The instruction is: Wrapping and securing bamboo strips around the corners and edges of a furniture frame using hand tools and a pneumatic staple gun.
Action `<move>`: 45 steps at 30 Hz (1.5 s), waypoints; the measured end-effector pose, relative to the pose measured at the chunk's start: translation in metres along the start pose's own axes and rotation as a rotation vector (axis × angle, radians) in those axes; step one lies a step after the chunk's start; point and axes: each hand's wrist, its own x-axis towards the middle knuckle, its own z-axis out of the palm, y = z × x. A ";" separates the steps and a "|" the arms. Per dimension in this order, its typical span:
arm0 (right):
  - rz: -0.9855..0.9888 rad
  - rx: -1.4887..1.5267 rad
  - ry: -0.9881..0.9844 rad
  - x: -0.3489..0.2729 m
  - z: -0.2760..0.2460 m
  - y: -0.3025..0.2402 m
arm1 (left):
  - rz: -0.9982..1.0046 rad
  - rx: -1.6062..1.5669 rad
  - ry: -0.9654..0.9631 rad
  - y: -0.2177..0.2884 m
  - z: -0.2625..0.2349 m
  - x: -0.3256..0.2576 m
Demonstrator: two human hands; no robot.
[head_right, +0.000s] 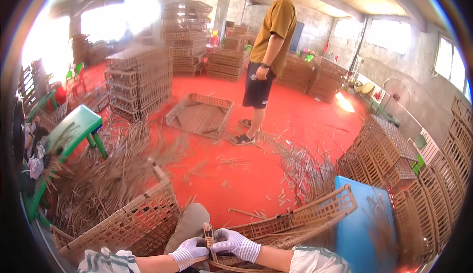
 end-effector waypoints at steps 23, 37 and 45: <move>-0.134 -0.480 0.107 -0.011 0.011 -0.017 | -0.209 -0.379 -0.030 0.049 -0.006 -0.032; -0.010 -0.053 -0.014 0.003 0.001 -0.001 | 0.056 0.193 0.117 0.047 -0.007 -0.038; 0.041 -0.012 -0.044 0.000 0.005 -0.010 | 0.455 0.418 0.355 0.050 -0.004 -0.054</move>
